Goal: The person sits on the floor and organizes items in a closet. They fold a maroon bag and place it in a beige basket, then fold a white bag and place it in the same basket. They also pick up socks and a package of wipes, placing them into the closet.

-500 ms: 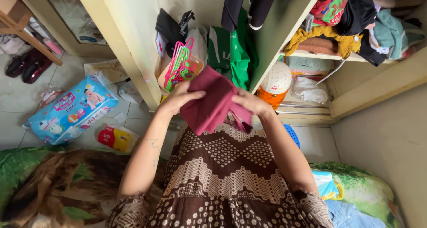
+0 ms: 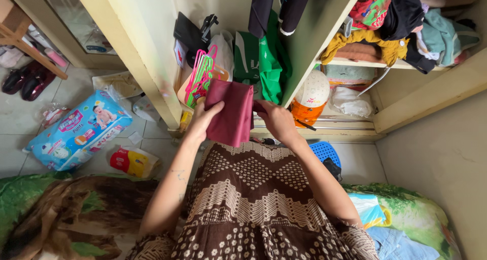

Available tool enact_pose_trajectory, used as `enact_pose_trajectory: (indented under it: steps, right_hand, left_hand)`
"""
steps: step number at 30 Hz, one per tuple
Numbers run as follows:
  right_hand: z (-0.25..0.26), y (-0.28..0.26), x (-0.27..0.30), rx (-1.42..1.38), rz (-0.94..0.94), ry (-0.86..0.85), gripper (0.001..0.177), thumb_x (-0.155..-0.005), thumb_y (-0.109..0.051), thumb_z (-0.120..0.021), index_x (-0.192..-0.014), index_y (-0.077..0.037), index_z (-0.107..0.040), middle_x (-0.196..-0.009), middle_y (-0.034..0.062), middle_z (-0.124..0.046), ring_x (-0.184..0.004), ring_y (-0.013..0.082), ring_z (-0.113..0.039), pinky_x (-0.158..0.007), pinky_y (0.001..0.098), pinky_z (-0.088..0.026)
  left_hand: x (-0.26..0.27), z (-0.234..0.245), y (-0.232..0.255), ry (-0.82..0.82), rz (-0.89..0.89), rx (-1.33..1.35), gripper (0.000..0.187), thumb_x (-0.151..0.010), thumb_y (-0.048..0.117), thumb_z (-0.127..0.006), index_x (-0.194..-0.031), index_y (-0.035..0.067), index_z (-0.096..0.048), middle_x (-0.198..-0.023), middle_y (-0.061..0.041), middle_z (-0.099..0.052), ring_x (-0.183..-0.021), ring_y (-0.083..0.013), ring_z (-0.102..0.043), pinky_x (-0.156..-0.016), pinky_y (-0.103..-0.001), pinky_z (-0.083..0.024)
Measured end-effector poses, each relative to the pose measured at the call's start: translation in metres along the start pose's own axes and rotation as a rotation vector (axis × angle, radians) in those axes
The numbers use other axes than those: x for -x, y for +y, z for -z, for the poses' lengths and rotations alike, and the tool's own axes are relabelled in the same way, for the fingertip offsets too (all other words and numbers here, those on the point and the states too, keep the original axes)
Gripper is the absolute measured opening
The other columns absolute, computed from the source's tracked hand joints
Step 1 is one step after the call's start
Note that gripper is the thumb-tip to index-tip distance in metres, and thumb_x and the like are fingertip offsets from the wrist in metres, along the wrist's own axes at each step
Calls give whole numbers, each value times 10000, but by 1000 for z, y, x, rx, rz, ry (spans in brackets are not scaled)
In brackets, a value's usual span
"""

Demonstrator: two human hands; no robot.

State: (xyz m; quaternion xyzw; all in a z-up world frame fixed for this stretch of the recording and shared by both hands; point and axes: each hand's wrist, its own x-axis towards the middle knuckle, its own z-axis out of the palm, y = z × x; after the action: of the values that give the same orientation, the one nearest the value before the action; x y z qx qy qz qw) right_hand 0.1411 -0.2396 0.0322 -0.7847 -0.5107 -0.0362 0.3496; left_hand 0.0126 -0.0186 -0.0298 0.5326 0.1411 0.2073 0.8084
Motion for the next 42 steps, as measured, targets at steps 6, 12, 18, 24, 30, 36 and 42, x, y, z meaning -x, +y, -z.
enact_pose_trajectory:
  steps: [6,12,18,24,30,36,42]
  right_hand:
    - [7,-18,-5,-177,-147,218,256,-865,43,-719,-1108,-39,-733,-973,159,-717,-876,293,-716,-771,361,-569]
    - [-33,11,8,-340,-220,209,198,-952,-17,-678,-1138,-29,-743,-992,116,-788,-890,176,-717,-811,303,-578]
    - [-30,26,15,-1017,-516,-182,556,-1037,-415,-546,-1411,-8,-600,-1263,87,-723,-1059,103,-695,-918,246,-566]
    - [-15,-26,8,-620,-278,-183,864,-791,-404,-826,-1438,20,-440,-1208,162,-667,-1042,243,-662,-875,386,-551]
    - [2,-85,29,-66,27,-43,861,-726,-245,-887,-1447,-20,-473,-1245,241,-669,-1161,402,-617,-1038,479,-449]
    - [8,-96,29,-377,-81,-244,924,-791,-264,-842,-1526,-17,-339,-1261,271,-639,-1187,381,-637,-1017,437,-504]
    - [-3,-73,24,-402,-34,-240,641,-837,-135,-816,-1403,-51,-528,-1140,202,-711,-1041,316,-736,-943,384,-560]
  left_hand:
    - [4,-18,-33,184,-65,172,471,-903,202,-750,-1305,21,-586,-1214,-83,-696,-1075,-164,-686,-949,-327,-563]
    - [8,-27,-64,94,163,563,470,-962,265,-689,-1354,36,-569,-1262,-78,-681,-1127,-191,-658,-983,-364,-547]
    - [10,-26,-81,116,61,578,434,-993,213,-671,-1362,18,-553,-1272,-90,-673,-1138,-201,-654,-999,-369,-538]
    - [11,-39,-92,262,-154,359,499,-962,131,-671,-1422,57,-492,-1321,-79,-626,-1175,-189,-627,-1016,-364,-517]
    - [10,-7,-137,95,-139,589,575,-983,196,-725,-1454,37,-437,-1304,-121,-590,-1185,-275,-596,-1003,-465,-529]
    - [18,13,-141,-86,-77,562,722,-801,322,-818,-1394,123,-457,-1248,-52,-619,-1164,-212,-636,-1014,-416,-558]
    - [14,15,-145,-11,-130,563,648,-920,319,-841,-1377,19,-492,-1236,-86,-614,-1152,-239,-612,-1000,-424,-530]
